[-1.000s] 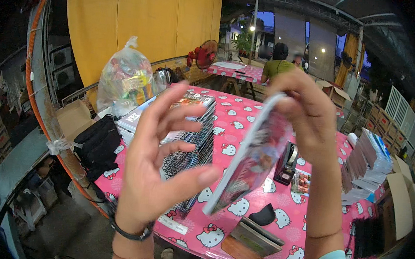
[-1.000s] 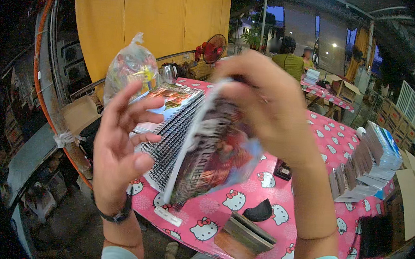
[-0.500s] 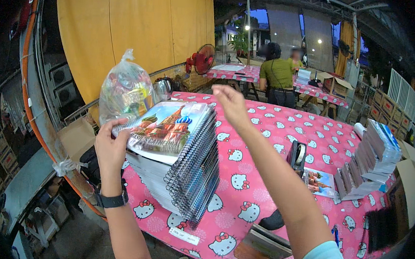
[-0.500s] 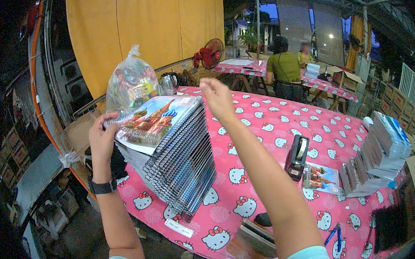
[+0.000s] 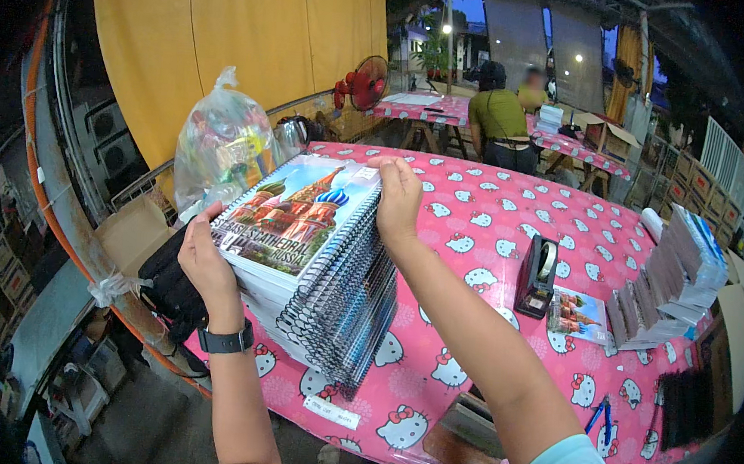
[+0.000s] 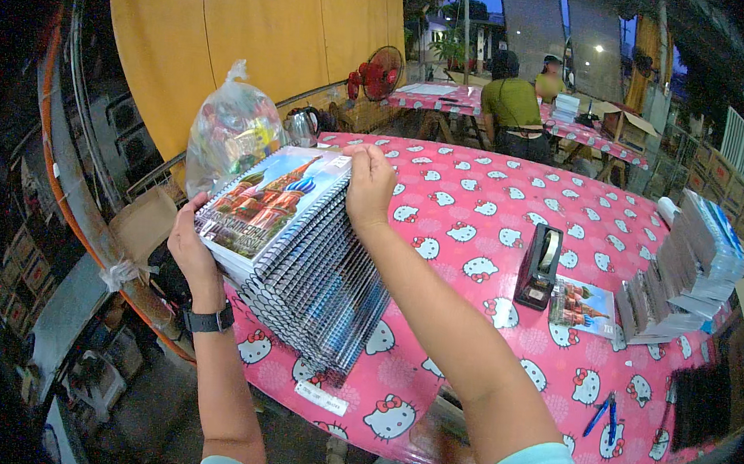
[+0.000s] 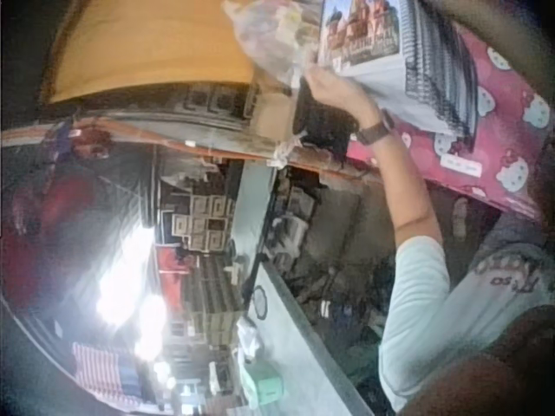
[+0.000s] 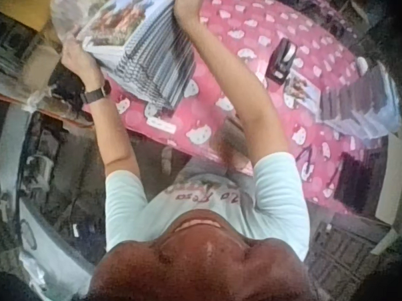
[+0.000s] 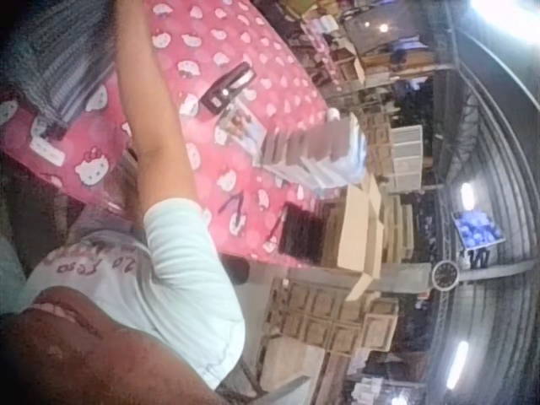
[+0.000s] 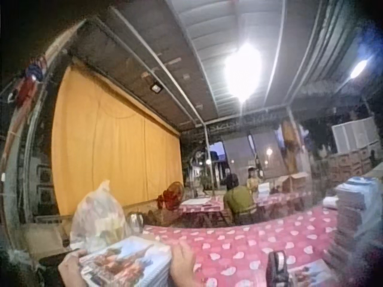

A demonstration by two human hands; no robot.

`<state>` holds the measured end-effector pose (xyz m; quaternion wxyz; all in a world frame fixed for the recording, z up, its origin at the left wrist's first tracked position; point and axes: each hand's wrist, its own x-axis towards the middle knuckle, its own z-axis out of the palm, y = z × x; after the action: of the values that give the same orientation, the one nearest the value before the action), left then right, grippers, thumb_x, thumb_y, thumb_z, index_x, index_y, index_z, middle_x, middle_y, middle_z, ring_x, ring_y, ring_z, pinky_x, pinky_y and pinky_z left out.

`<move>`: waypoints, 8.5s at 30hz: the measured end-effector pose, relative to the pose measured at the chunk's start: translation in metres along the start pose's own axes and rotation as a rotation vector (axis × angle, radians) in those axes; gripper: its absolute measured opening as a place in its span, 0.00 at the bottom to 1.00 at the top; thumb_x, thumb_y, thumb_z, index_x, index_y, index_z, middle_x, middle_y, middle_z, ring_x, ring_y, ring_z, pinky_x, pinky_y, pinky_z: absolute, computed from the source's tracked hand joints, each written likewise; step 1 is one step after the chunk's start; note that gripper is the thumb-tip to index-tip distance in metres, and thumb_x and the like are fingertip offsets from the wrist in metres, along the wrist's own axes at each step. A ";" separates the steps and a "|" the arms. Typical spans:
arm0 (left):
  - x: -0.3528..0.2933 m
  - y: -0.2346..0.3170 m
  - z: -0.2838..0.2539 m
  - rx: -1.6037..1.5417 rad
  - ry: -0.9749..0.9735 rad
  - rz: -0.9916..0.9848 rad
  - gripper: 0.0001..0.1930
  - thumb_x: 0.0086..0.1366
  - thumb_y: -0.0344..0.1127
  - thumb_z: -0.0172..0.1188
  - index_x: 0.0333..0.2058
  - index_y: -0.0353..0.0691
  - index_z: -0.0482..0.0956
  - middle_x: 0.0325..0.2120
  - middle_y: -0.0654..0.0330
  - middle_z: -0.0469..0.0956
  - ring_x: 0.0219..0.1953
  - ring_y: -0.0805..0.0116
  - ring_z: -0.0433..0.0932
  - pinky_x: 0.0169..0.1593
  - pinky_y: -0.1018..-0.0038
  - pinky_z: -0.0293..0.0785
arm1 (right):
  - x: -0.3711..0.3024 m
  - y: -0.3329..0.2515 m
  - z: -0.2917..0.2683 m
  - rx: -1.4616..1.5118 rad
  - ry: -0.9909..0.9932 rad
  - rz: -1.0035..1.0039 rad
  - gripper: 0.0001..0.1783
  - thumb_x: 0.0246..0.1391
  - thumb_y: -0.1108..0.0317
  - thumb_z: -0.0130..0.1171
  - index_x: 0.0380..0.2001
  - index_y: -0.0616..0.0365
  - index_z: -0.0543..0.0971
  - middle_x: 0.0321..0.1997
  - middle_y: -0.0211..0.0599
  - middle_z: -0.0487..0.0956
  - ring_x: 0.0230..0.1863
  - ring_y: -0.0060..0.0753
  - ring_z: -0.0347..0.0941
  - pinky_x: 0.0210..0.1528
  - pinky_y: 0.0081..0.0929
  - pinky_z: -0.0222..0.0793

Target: The person binds multiple notebooks by sliding a plastic spiral coil through the pre-punched holes in the stack of pages and covers by hand. The person also folds a black cover over the binding and places the finished notebooks onto a stack.

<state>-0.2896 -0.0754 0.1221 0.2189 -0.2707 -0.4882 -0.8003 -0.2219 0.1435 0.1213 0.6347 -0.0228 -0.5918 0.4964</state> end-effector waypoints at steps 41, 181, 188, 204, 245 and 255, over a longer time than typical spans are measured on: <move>-0.300 0.008 0.075 0.311 -1.342 -0.339 0.25 0.43 0.28 0.68 0.44 0.37 0.74 0.37 0.57 0.77 0.38 0.65 0.75 0.44 0.72 0.71 | 0.019 0.099 -0.574 -1.441 -0.747 0.914 0.34 0.27 0.58 0.72 0.44 0.52 0.76 0.44 0.42 0.78 0.45 0.44 0.74 0.45 0.39 0.70; -0.315 0.064 0.100 0.132 -1.291 0.191 0.12 0.45 0.33 0.67 0.31 0.47 0.79 0.31 0.66 0.76 0.34 0.66 0.71 0.42 0.68 0.59 | -0.208 -0.224 -0.337 -0.626 -0.369 0.685 0.12 0.50 0.73 0.57 0.41 0.58 0.76 0.33 0.37 0.75 0.34 0.29 0.71 0.36 0.22 0.66; -0.319 0.059 0.099 0.139 -1.273 0.221 0.13 0.43 0.37 0.68 0.30 0.49 0.79 0.29 0.67 0.74 0.33 0.67 0.69 0.41 0.69 0.57 | -0.203 -0.218 -0.331 -0.621 -0.344 0.573 0.10 0.44 0.76 0.60 0.34 0.58 0.78 0.31 0.34 0.73 0.33 0.28 0.70 0.36 0.23 0.66; -0.321 0.065 0.106 0.168 -1.252 0.215 0.13 0.45 0.38 0.65 0.32 0.49 0.77 0.28 0.66 0.70 0.35 0.67 0.69 0.41 0.66 0.56 | -0.197 -0.227 -0.327 -0.732 -0.539 0.658 0.24 0.49 0.68 0.58 0.51 0.57 0.69 0.27 0.40 0.73 0.28 0.38 0.72 0.33 0.30 0.69; -0.315 0.063 0.107 0.253 -1.421 0.232 0.09 0.54 0.41 0.59 0.33 0.48 0.77 0.35 0.68 0.72 0.42 0.69 0.69 0.52 0.54 0.46 | -0.266 -0.140 -0.383 0.650 0.103 0.995 0.43 0.46 0.31 0.47 0.57 0.50 0.61 0.57 0.45 0.67 0.52 0.45 0.68 0.46 0.39 0.66; -0.306 0.070 0.101 0.283 -1.329 0.162 0.12 0.50 0.43 0.64 0.33 0.50 0.78 0.31 0.70 0.75 0.39 0.69 0.71 0.54 0.55 0.45 | -0.217 -0.167 -0.378 0.132 -0.365 0.717 0.37 0.46 0.36 0.53 0.36 0.67 0.78 0.50 0.47 0.71 0.51 0.40 0.67 0.54 0.37 0.60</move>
<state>0.0072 0.0118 0.0084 -0.0347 -0.7089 -0.5969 -0.3741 0.2137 0.1276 -0.0463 0.3058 -0.0983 -0.6160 0.7192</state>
